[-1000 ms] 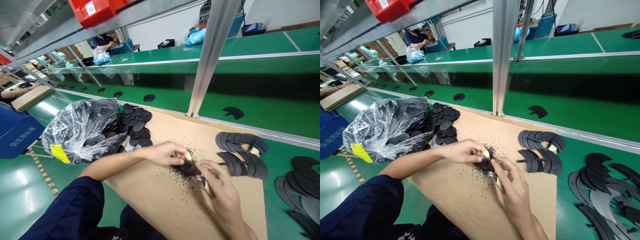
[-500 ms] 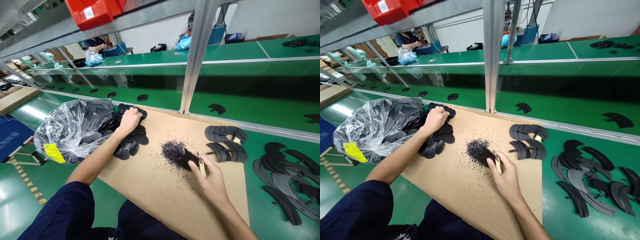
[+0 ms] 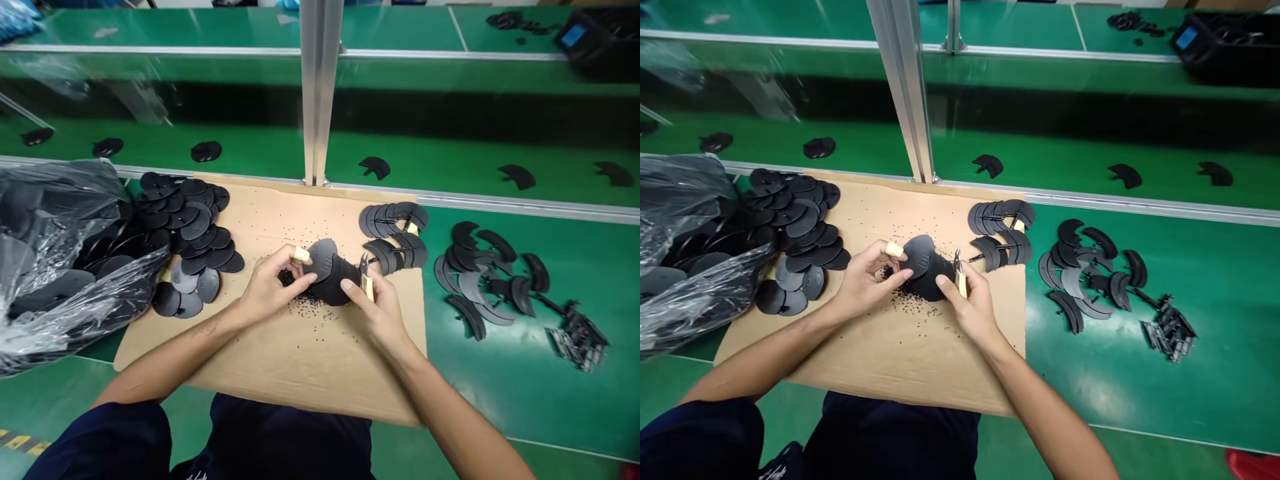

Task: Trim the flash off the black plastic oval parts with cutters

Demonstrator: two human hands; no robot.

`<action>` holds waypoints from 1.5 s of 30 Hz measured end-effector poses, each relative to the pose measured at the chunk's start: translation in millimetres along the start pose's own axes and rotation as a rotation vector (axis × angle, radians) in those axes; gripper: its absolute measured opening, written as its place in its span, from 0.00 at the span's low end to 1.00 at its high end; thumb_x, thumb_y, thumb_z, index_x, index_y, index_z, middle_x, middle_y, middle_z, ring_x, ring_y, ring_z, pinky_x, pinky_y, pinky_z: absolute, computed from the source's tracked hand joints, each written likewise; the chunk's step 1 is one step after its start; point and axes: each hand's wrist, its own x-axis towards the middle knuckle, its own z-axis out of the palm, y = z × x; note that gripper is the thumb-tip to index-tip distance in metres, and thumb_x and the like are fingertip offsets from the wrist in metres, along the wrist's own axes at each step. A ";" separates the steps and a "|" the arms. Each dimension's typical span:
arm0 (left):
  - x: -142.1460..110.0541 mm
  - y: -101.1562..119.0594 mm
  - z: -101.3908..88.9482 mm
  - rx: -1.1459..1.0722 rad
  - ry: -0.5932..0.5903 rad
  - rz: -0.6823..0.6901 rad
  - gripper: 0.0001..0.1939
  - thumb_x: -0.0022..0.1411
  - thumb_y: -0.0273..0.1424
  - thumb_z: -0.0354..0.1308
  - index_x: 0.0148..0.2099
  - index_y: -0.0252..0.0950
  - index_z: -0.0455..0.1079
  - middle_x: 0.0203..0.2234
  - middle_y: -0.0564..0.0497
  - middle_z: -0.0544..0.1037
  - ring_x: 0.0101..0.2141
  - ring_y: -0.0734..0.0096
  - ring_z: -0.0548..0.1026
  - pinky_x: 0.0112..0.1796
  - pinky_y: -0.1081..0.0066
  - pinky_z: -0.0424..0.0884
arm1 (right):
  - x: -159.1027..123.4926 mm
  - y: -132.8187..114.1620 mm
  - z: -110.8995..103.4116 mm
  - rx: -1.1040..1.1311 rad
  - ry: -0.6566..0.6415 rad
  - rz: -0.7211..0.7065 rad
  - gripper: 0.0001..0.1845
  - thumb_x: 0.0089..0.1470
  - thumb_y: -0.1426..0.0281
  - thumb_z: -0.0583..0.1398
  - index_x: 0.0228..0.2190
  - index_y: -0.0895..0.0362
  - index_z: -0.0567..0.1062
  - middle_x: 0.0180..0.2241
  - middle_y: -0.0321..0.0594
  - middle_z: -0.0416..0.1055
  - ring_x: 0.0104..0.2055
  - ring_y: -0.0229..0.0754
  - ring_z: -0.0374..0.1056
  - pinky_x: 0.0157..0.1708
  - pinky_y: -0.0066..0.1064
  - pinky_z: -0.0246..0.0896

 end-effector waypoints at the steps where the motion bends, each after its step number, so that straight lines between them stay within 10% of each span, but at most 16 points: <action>1: -0.6 -2.6 -0.3 -0.028 -0.019 -0.034 0.13 0.63 0.27 0.63 0.50 0.36 0.70 0.29 0.55 0.72 0.28 0.78 0.72 0.32 0.77 0.72 | -0.3 -0.5 0.5 -0.005 -0.006 0.004 0.18 0.55 0.54 0.66 0.39 0.54 0.77 0.38 0.39 0.77 0.42 0.46 0.72 0.45 0.39 0.69; 8: 0.2 -5.6 -14.0 0.003 -0.240 -0.179 0.28 0.62 0.26 0.59 0.64 0.39 0.65 0.28 0.56 0.68 0.29 0.75 0.70 0.33 0.74 0.72 | -3.4 -0.5 3.2 -0.135 -0.033 0.040 0.16 0.56 0.55 0.65 0.31 0.55 0.73 0.27 0.34 0.70 0.30 0.40 0.64 0.31 0.32 0.63; 22: -9.3 -3.5 -5.2 0.108 -0.125 -0.051 0.20 0.66 0.31 0.60 0.60 0.39 0.71 0.31 0.53 0.77 0.27 0.77 0.68 0.32 0.75 0.71 | -4.3 -3.2 3.8 -0.056 -0.050 0.099 0.19 0.56 0.53 0.65 0.39 0.55 0.76 0.35 0.38 0.76 0.37 0.43 0.70 0.38 0.34 0.69; 37: -8.8 -4.8 -4.6 -0.122 -0.222 -0.151 0.18 0.68 0.31 0.59 0.59 0.37 0.71 0.50 0.44 0.80 0.48 0.66 0.79 0.49 0.66 0.77 | -5.4 -0.9 4.4 -0.249 -0.042 -0.086 0.17 0.57 0.53 0.64 0.36 0.54 0.76 0.31 0.36 0.74 0.34 0.41 0.70 0.35 0.32 0.68; 45: -8.9 0.5 -9.2 0.151 -0.207 0.114 0.16 0.67 0.27 0.60 0.57 0.36 0.73 0.41 0.45 0.82 0.38 0.70 0.80 0.38 0.70 0.79 | -5.7 -1.0 -1.3 -0.534 0.014 -0.380 0.09 0.58 0.66 0.65 0.41 0.53 0.76 0.38 0.41 0.78 0.38 0.44 0.74 0.40 0.38 0.71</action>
